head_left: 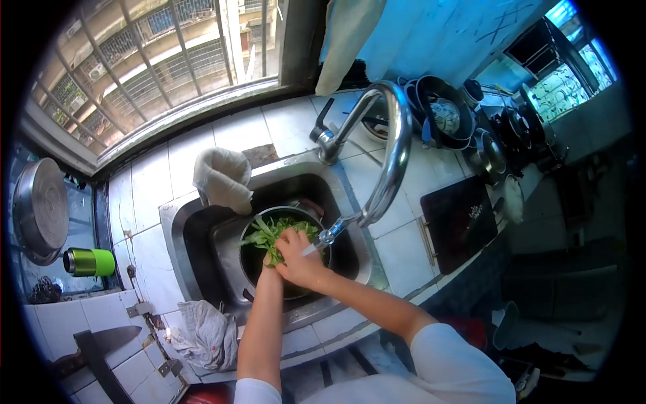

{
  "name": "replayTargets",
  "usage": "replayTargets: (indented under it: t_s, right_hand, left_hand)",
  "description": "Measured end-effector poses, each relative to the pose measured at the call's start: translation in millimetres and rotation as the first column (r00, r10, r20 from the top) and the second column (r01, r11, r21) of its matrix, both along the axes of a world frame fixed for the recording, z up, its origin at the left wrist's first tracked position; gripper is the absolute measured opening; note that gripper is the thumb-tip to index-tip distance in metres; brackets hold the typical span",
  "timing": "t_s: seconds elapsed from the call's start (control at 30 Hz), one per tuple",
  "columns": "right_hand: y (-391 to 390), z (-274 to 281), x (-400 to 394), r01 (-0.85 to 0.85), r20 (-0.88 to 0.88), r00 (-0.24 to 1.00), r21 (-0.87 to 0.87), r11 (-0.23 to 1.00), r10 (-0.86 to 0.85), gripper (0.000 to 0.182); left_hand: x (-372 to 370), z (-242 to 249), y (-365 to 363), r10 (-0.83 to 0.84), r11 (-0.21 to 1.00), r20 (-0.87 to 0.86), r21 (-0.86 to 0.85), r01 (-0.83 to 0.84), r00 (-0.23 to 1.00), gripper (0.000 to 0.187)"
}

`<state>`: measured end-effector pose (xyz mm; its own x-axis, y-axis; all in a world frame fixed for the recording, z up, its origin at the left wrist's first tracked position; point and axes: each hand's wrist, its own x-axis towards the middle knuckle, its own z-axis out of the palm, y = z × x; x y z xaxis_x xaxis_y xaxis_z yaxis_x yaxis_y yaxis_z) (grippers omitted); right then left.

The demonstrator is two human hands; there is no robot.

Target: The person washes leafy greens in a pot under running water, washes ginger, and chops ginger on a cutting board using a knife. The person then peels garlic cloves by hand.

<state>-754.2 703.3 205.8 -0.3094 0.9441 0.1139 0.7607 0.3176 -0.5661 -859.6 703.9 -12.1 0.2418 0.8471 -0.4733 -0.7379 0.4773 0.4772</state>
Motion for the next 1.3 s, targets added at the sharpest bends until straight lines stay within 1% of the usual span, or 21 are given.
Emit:
replayTargets:
  t_s: [0.03, 0.07, 0.1, 0.13, 0.23, 0.3, 0.33, 0.4, 0.47, 0.53, 0.57, 0.63, 0.67, 0.77, 0.8, 0.9, 1.0, 1.07, 1.1, 1.17, 1.3]
  right_hand:
    - [4.7, -7.9, 5.9, 0.018, 0.006, 1.0, 0.02, 1.0, -0.018, 0.035]
    - [9.8, -17.5, 11.2, 0.115, 0.141, 0.986, -0.158, 0.981, -0.093, 0.046]
    - [16.2, -24.9, 16.6, 0.234, 0.277, 0.95, -0.319, 0.918, -0.146, 0.058]
    - [21.4, -30.2, 22.6, 0.265, 0.276, 0.944, -0.305, 0.915, -0.182, 0.058]
    - [32.8, -35.8, 47.7, 0.12, -0.013, 0.986, -0.649, 0.751, -0.169, 0.087]
    - [30.9, -50.8, 54.9, 0.051, -0.13, 0.975, -0.661, 0.749, -0.182, 0.083]
    - [29.6, -57.2, 57.3, 0.019, -0.186, 0.965, -0.657, 0.753, -0.187, 0.081]
    - [20.9, -32.5, 58.6, 0.093, -0.058, 0.981, -0.692, 0.716, -0.184, 0.059]
    - [3.6, -14.6, 55.5, 0.227, 0.024, 0.965, -0.573, 0.788, -0.261, 0.047]
    - [-5.5, -10.0, 59.7, 0.216, 0.0, 0.966, -0.543, 0.811, -0.257, 0.042]
    - [-9.9, -9.1, 60.0, 0.195, -0.025, 0.969, -0.522, 0.83, -0.244, 0.037]
    - [-16.6, -5.5, 61.0, 0.174, -0.054, 0.971, -0.508, 0.844, -0.232, 0.036]
    - [-20.0, -5.1, 61.4, 0.164, -0.075, 0.97, -0.497, 0.852, -0.231, 0.035]
    - [-26.5, -7.2, 60.8, 0.11, -0.066, 0.984, -0.508, 0.854, -0.166, 0.033]
    - [-29.5, -8.1, 60.7, 0.086, -0.087, 0.984, -0.524, 0.847, -0.153, 0.033]
    - [-33.9, -7.7, 62.4, 0.083, -0.082, 0.986, -0.515, 0.853, -0.146, 0.03]
    - [-35.3, -11.6, 71.8, 0.122, -0.102, 0.977, -0.457, 0.881, -0.188, 0.026]
    - [-34.2, -14.4, 81.7, 0.128, -0.151, 0.964, -0.461, 0.878, -0.22, 0.025]
    - [-35.3, -14.4, 83.8, 0.142, -0.168, 0.954, -0.469, 0.871, -0.246, 0.025]
    - [-35.6, -13.5, 86.3, 0.158, -0.191, 0.943, -0.462, 0.873, -0.272, 0.024]
    - [-33.8, -12.1, 85.2, 0.154, -0.236, 0.925, -0.484, 0.862, -0.297, 0.024]
  left_hand:
    - [4.0, 9.3, 7.1, 0.047, 0.99, -0.15, -0.126, -0.066, 0.988, 0.035]
    - [2.2, 48.7, 9.3, 0.108, 0.898, -0.153, -0.409, -0.163, 0.982, 0.03]
    - [2.9, 64.2, 11.3, 0.043, 0.936, -0.444, -0.295, -0.192, 0.895, 0.031]
    - [2.0, 76.0, 10.5, 0.01, 0.969, -0.697, -0.169, -0.178, 0.717, 0.032]
    - [1.7, 131.9, 15.6, -0.078, 0.987, -0.971, -0.044, 0.153, 0.224, 0.031]
    - [10.2, 170.2, 14.0, 0.058, 0.93, -0.991, 0.011, 0.367, -0.118, 0.032]
    - [14.3, 180.5, 13.7, 0.021, 0.89, -0.988, -0.052, 0.454, -0.155, 0.033]
    - [26.8, 201.0, 15.1, -0.095, 0.754, -0.962, -0.238, 0.613, -0.258, 0.034]
    - [32.2, 160.6, 16.9, -0.279, 0.543, -0.848, -0.527, 0.654, -0.451, 0.054]
    - [38.4, 152.3, 18.0, -0.27, 0.475, -0.798, -0.597, 0.646, -0.539, 0.066]
    - [38.0, 144.2, 17.3, -0.272, 0.481, -0.796, -0.599, 0.64, -0.541, 0.066]
    - [34.1, 118.8, 16.3, -0.026, 0.451, -0.802, -0.542, 0.709, -0.597, 0.072]
    - [28.7, 94.4, 15.9, -0.036, 0.463, -0.799, -0.546, 0.698, -0.601, 0.072]
    - [15.3, 48.5, 19.1, 0.338, 0.308, -0.746, -0.488, 0.816, -0.574, 0.079]
    - [14.2, 37.2, 24.0, 0.325, 0.313, -0.745, -0.496, 0.81, -0.582, 0.079]
    - [6.0, 22.7, 30.7, 0.013, 0.394, -0.93, -0.332, 0.857, -0.367, 0.079]
    - [10.9, 92.7, 30.6, -0.049, 0.441, -0.916, -0.378, 0.814, -0.398, 0.068]
    - [18.5, 184.7, 27.8, 0.239, 0.43, -0.919, -0.19, 0.882, -0.315, 0.052]
    - [19.7, 210.1, 28.2, 0.24, 0.466, -0.914, -0.188, 0.865, -0.328, 0.047]
    - [18.8, 232.8, 30.7, 0.288, 0.531, -0.902, -0.129, 0.838, -0.321, 0.033]
    - [5.9, 229.9, 27.1, 0.443, 0.551, -0.812, -0.087, 0.83, -0.379, 0.029]
